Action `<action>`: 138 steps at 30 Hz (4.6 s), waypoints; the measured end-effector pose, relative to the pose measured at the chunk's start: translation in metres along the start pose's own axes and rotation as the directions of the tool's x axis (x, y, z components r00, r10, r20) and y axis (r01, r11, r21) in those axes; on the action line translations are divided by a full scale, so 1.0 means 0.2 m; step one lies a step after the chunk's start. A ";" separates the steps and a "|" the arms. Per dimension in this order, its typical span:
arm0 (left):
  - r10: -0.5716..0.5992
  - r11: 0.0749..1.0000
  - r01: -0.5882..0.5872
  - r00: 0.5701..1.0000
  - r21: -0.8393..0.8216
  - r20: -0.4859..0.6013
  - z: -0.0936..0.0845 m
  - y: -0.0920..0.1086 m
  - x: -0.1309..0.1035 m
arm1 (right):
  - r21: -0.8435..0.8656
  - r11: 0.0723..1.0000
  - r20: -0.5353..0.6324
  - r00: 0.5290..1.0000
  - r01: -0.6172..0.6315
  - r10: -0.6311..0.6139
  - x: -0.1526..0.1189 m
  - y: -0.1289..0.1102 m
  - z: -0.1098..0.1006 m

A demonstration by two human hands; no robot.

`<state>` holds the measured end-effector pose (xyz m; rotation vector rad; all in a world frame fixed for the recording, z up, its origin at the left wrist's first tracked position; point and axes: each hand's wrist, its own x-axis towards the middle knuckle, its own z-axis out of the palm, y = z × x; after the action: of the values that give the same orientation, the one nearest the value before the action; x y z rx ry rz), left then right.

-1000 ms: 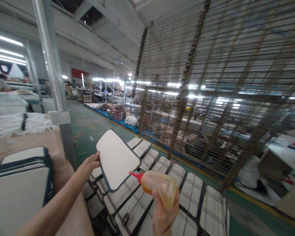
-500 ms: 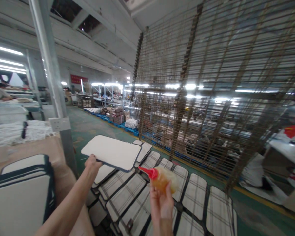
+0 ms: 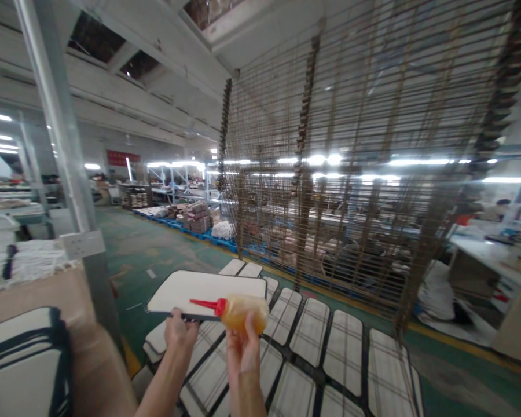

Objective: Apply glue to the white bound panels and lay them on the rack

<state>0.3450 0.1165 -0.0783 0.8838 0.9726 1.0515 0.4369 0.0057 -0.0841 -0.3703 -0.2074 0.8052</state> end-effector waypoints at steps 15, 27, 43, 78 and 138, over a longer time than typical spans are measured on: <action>0.212 0.862 -0.376 0.877 0.341 0.432 -0.19 0.22 -0.05 | -0.019 1.000 -0.045 0.999 -0.015 0.014 0.04 -0.24 -0.08; -0.025 0.678 -0.522 0.688 0.518 0.726 -0.04 0.44 0.15 | -0.020 0.970 0.080 0.967 -0.243 0.244 -0.11 -0.29 -0.12; -0.276 0.774 -0.334 0.587 0.538 0.761 -0.20 0.62 0.04 | -0.404 0.831 0.153 0.924 0.382 -0.350 0.13 -0.88 0.01; -0.187 0.933 -0.090 0.705 0.347 0.684 -0.32 0.41 0.01 | -0.469 0.724 0.185 0.858 0.506 -0.479 0.06 -0.80 -0.04; -0.184 0.983 0.162 0.847 0.088 0.499 -0.04 0.33 0.19 | -0.508 0.767 0.208 0.920 0.392 -0.333 -0.08 -0.50 -0.01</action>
<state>0.3272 0.1706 -0.0284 1.0211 0.6139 0.5945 0.4928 -0.0691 -0.0464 -0.7984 -0.5985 0.3618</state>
